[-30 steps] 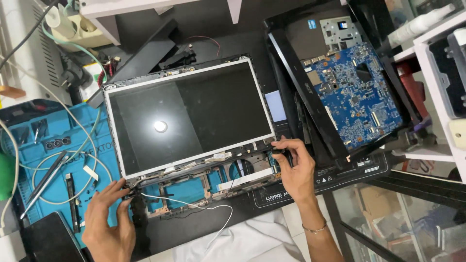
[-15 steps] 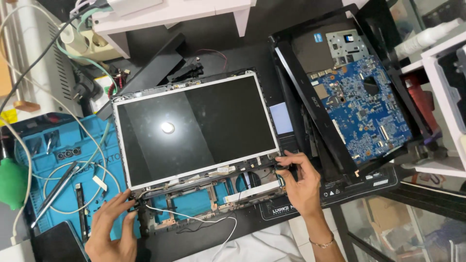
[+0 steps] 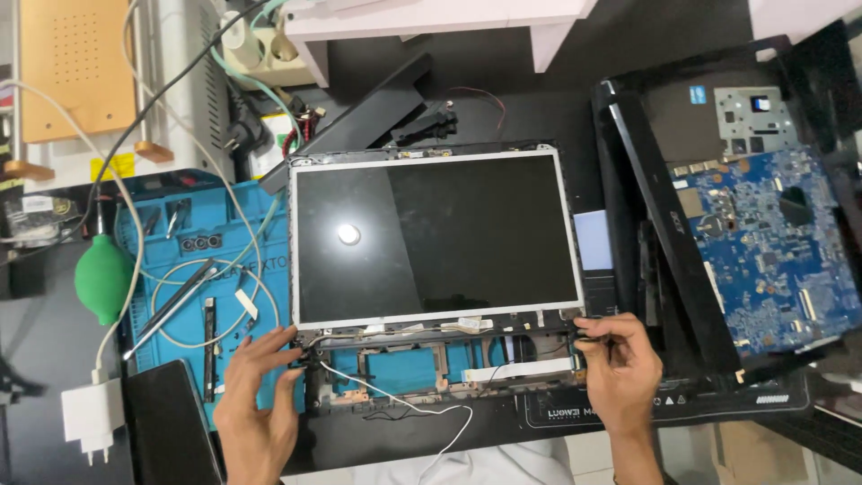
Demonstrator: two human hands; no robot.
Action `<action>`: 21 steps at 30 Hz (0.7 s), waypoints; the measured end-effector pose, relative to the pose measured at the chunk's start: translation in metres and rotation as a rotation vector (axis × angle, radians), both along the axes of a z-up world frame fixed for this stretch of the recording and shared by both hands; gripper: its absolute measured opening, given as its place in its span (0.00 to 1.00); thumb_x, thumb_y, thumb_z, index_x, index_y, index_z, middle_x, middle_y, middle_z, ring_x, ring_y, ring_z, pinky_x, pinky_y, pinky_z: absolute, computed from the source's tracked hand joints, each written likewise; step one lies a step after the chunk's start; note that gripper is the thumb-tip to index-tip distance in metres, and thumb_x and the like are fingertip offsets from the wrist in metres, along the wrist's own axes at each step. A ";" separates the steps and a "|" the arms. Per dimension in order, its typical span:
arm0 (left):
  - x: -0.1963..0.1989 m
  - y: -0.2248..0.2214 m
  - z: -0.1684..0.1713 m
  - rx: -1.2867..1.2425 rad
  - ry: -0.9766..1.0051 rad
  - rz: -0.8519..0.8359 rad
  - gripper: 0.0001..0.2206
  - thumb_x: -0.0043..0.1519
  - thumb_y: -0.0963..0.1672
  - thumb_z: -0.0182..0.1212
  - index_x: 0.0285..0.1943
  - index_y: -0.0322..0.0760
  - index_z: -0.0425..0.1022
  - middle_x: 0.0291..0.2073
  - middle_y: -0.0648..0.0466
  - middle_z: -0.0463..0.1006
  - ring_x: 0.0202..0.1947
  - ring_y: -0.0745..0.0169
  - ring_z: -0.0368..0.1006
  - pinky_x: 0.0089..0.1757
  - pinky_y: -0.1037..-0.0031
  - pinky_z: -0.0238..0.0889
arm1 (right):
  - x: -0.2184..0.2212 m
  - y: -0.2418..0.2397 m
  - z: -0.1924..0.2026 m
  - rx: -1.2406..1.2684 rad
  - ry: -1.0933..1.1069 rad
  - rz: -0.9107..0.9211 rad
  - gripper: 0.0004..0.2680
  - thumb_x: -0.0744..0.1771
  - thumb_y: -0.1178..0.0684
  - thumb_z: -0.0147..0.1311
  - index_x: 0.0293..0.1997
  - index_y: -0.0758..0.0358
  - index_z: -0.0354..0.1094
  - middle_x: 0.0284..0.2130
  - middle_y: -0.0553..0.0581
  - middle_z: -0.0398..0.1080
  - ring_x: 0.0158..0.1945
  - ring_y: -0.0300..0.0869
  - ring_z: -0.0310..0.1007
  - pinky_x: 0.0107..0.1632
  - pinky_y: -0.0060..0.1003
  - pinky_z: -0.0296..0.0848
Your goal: The person repairs a disassembled laptop at a workbench. They lift and reposition the laptop display assembly, pry at the bezel edge, manipulate the screen panel and its cable, and use a spudger-like tool along the panel edge while working on the exposed chassis.
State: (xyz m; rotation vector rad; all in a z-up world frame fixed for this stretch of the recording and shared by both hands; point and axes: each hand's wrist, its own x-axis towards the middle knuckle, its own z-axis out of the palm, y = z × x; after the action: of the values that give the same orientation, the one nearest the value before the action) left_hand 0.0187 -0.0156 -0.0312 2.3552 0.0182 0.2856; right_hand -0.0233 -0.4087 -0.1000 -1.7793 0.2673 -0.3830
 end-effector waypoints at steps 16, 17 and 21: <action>-0.013 -0.010 0.012 -0.142 0.006 0.023 0.11 0.55 0.34 0.63 0.44 0.34 0.77 0.55 0.49 0.80 0.62 0.44 0.72 0.59 0.60 0.64 | -0.016 -0.019 -0.009 -0.099 -0.024 -0.007 0.08 0.69 0.71 0.56 0.46 0.73 0.60 0.43 0.61 0.68 0.52 0.45 0.77 0.57 0.32 0.76; -0.012 -0.009 0.012 -0.153 -0.003 0.004 0.10 0.54 0.34 0.62 0.44 0.34 0.77 0.55 0.49 0.80 0.62 0.45 0.72 0.59 0.60 0.63 | -0.018 -0.021 -0.012 -0.098 -0.043 -0.008 0.08 0.70 0.71 0.57 0.46 0.73 0.59 0.43 0.61 0.68 0.52 0.45 0.76 0.59 0.33 0.76; -0.008 -0.009 0.016 -0.151 -0.015 -0.016 0.10 0.54 0.34 0.62 0.43 0.33 0.76 0.55 0.49 0.80 0.62 0.45 0.72 0.58 0.60 0.63 | -0.018 -0.023 -0.012 -0.100 -0.040 -0.003 0.07 0.72 0.70 0.57 0.46 0.73 0.59 0.42 0.60 0.66 0.53 0.44 0.77 0.60 0.33 0.77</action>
State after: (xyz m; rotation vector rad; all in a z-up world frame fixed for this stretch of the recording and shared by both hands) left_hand 0.0102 -0.0247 -0.0151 2.2026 0.0127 0.2841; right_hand -0.0415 -0.4320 -0.1123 -1.8674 0.2262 -0.4406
